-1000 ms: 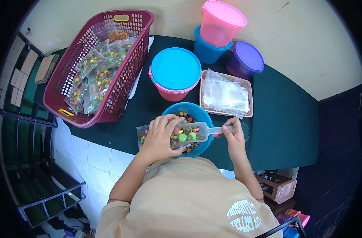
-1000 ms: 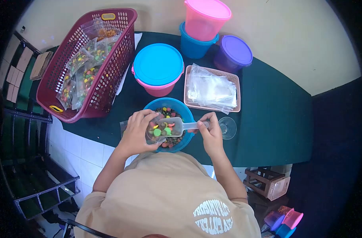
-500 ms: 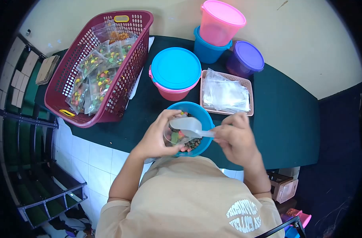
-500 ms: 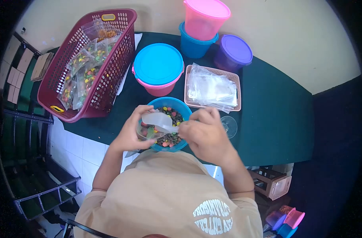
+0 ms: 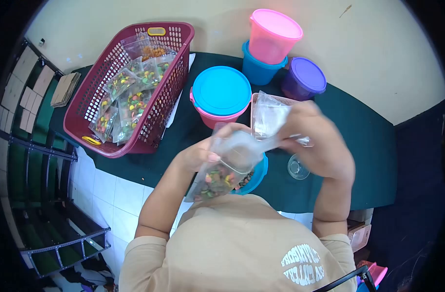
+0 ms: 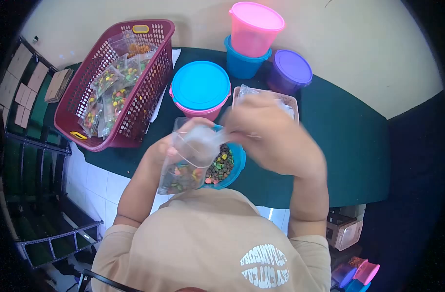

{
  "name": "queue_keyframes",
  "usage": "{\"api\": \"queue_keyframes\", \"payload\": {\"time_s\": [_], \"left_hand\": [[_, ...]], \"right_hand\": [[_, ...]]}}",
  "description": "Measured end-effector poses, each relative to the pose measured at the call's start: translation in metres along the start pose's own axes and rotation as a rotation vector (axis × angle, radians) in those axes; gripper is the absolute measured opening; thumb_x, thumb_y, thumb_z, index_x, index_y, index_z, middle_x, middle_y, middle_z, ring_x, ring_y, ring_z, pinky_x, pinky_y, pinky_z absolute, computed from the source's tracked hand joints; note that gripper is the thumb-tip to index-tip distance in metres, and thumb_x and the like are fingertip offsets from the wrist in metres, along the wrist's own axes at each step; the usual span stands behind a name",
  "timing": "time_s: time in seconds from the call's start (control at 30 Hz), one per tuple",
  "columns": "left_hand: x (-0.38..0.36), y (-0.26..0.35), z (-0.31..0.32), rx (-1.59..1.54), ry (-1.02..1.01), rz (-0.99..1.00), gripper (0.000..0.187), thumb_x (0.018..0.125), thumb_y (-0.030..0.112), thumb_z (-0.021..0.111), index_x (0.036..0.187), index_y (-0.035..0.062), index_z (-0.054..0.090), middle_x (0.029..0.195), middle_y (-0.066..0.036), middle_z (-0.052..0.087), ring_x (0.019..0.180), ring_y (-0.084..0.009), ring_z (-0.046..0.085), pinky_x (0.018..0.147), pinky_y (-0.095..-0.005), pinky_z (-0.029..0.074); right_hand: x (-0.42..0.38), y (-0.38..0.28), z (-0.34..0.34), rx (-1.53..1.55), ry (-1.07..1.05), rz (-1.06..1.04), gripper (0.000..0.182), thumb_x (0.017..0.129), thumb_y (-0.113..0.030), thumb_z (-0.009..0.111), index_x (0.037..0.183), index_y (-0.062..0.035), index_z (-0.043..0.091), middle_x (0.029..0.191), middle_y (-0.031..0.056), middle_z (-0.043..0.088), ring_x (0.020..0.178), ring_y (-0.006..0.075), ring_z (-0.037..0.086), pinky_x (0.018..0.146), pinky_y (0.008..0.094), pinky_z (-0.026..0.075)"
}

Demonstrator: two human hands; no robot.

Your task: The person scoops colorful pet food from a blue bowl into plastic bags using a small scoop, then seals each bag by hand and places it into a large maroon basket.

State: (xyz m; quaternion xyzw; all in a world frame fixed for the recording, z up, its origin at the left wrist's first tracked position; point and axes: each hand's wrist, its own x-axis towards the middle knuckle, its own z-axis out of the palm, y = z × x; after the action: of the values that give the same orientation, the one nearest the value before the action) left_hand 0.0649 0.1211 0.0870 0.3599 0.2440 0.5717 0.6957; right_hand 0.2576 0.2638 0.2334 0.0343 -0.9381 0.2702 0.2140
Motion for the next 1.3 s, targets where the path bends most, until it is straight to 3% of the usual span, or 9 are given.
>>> {"api": "queue_keyframes", "payload": {"time_s": [0.13,0.17,0.33,0.37,0.63,0.7,0.8,1.03,1.3], "left_hand": [[-0.027,0.0,-0.016,-0.08,0.089,0.133,0.101,0.059,0.04,0.076,0.14,0.0072,0.026,0.121,-0.017,0.049,0.108,-0.03,0.055,0.095,-0.0426,0.044],[-0.033,0.001,-0.019,-0.091,0.126,0.196,0.1,0.058,0.041,0.075,0.14,0.0072,0.028,0.121,-0.018,0.049,0.107,-0.0312,0.056,0.094,-0.0429,0.045],[-0.064,0.005,-0.034,-0.164,0.3,0.453,0.095,0.06,0.044,0.073,0.139,0.0096,0.032,0.121,-0.018,0.047,0.097,-0.0305,0.056,0.091,-0.0458,0.046],[-0.069,0.007,-0.037,-0.139,0.36,0.465,0.095,0.06,0.044,0.073,0.139,0.0095,0.032,0.122,-0.017,0.046,0.098,-0.0302,0.056,0.092,-0.046,0.046],[-0.077,0.006,-0.043,0.107,0.593,0.38,0.092,0.063,0.037,0.076,0.138,0.0098,0.03,0.127,-0.014,0.044,0.104,-0.0261,0.054,0.093,-0.0395,0.045],[-0.076,0.008,-0.039,0.151,0.595,0.353,0.093,0.062,0.038,0.077,0.138,0.0099,0.03,0.127,-0.014,0.044,0.105,-0.0256,0.054,0.094,-0.0378,0.043],[-0.078,0.007,-0.038,0.244,0.592,0.336,0.093,0.062,0.038,0.077,0.137,0.0096,0.031,0.126,-0.013,0.045,0.107,-0.0253,0.053,0.095,-0.0391,0.041],[-0.086,-0.007,-0.037,0.236,0.654,0.314,0.093,0.062,0.037,0.076,0.137,0.0089,0.031,0.127,-0.014,0.044,0.106,-0.0248,0.053,0.096,-0.04,0.041],[-0.113,-0.008,-0.021,0.217,0.667,0.353,0.096,0.06,0.034,0.079,0.138,0.0111,0.03,0.127,-0.012,0.044,0.106,-0.0241,0.052,0.093,-0.0374,0.042]], "right_hand": [[-0.073,0.028,-0.017,0.434,0.508,0.169,0.008,0.088,0.001,0.055,0.094,-0.003,0.051,0.088,0.0056,0.054,0.081,0.015,0.055,0.069,0.0283,0.042],[-0.092,0.037,-0.016,0.434,0.51,0.173,0.008,0.088,0.001,0.055,0.094,-0.003,0.051,0.088,0.0056,0.054,0.081,0.015,0.055,0.069,0.0283,0.042],[-0.199,0.091,0.029,-0.243,0.208,1.077,0.004,0.092,-0.004,0.051,0.095,-0.0021,0.049,0.076,0.0118,0.062,0.073,0.0197,0.062,0.067,0.0314,0.046],[-0.23,0.105,0.049,-0.396,0.158,1.149,0.005,0.093,-0.005,0.05,0.096,-0.0018,0.048,0.075,0.0129,0.064,0.074,0.0215,0.064,0.068,0.0326,0.047],[-0.339,0.144,0.158,0.021,0.607,1.333,0.011,0.092,-0.012,0.054,0.101,-0.0059,0.051,0.091,0.0113,0.066,0.089,0.0272,0.063,0.079,0.0356,0.046],[-0.328,0.139,0.165,-0.566,0.435,1.42,0.018,0.088,-0.017,0.059,0.104,-0.0094,0.055,0.104,0.0088,0.062,0.101,0.0295,0.056,0.086,0.0405,0.042],[-0.281,0.123,0.162,-0.615,0.573,1.354,0.023,0.081,-0.018,0.063,0.103,-0.0122,0.059,0.112,0.0069,0.058,0.108,0.0314,0.049,0.091,0.0452,0.038],[-0.074,0.118,0.167,-0.403,0.385,0.454,0.02,0.076,-0.015,0.068,0.095,-0.0146,0.067,0.106,0.0002,0.062,0.103,0.0226,0.053,0.09,0.0468,0.033],[-0.001,0.172,0.204,-0.607,0.192,0.171,0.022,0.079,-0.011,0.058,0.1,-0.0127,0.062,0.097,-0.0005,0.06,0.101,0.0217,0.052,0.093,0.0503,0.032]]}}
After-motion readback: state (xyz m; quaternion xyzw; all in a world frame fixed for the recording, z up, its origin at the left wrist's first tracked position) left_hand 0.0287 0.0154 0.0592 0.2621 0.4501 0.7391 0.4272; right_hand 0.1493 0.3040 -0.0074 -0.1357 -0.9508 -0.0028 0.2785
